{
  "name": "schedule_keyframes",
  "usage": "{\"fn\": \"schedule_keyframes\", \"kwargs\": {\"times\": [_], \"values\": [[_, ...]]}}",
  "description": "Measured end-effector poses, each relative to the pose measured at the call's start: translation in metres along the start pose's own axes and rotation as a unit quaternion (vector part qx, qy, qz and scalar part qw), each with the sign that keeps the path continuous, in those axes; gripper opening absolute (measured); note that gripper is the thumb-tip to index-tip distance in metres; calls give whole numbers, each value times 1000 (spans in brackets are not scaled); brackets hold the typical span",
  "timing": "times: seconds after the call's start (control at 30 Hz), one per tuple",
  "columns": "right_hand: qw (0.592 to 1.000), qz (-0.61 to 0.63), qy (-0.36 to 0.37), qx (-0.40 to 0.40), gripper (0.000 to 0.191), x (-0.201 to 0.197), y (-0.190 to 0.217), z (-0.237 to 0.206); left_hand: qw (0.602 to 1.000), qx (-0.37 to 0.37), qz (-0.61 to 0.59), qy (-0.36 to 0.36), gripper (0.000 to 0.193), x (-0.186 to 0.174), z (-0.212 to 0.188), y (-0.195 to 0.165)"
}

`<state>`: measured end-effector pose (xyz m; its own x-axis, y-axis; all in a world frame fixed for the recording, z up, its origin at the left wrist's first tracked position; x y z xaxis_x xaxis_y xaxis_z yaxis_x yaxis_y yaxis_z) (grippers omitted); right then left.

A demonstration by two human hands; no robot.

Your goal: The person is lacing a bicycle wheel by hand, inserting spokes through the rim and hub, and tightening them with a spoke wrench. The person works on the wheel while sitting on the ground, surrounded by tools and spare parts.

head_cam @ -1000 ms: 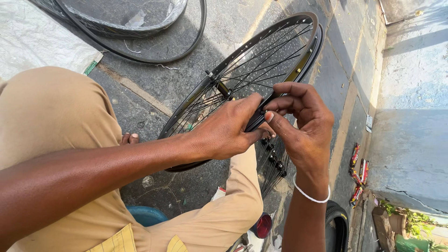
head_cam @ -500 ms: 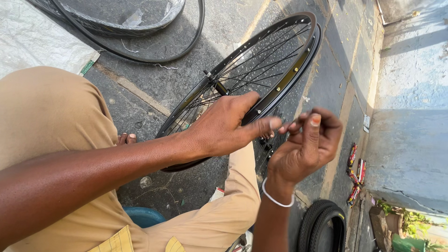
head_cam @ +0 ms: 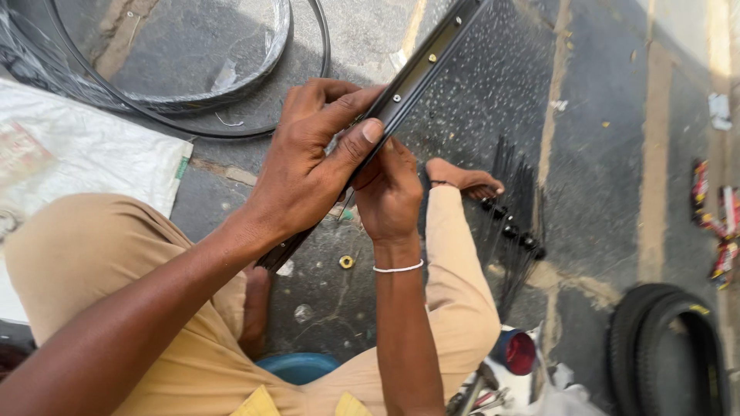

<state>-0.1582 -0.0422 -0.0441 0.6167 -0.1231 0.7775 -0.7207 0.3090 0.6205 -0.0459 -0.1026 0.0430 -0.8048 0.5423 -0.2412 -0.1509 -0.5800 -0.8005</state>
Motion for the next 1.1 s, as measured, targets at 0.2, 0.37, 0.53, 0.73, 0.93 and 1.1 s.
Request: {"fn": "schedule_keyframes", "kwargs": {"times": [0.2, 0.37, 0.53, 0.73, 0.93, 1.1], "values": [[998, -66, 17, 4, 44, 19, -3, 3, 995, -42, -67, 58, 41, -3, 0, 8], [989, -140, 26, -29, 36, 28, -3, 10, 986, -60, -139, 67, 37, -2, 2, 12], [990, -132, 32, -39, 44, 18, -3, 10, 992, -45, -99, 66, 37, -3, 2, 13], [981, -172, 64, -64, 41, 20, -3, 8, 994, -47, -72, 62, 42, -3, 1, 17], [980, -159, 92, -72, 35, 24, -2, 7, 994, -28, -72, 73, 38, -3, 1, 15], [985, -148, 54, -76, 38, 16, -1, 6, 996, -37, -51, 61, 40, -6, -2, 16]]}}
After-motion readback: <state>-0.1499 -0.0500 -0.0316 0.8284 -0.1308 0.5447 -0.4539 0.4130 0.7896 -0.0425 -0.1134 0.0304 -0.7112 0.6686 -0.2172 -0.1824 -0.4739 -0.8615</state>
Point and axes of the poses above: each hand's wrist, its own z-axis towards the middle knuckle, its own x-axis out of the palm, y = z × x, the point moved 9 cm from there along z, towards the middle knuckle, and after that the axes turned 5 degrees about x, right-handed, at the moved point
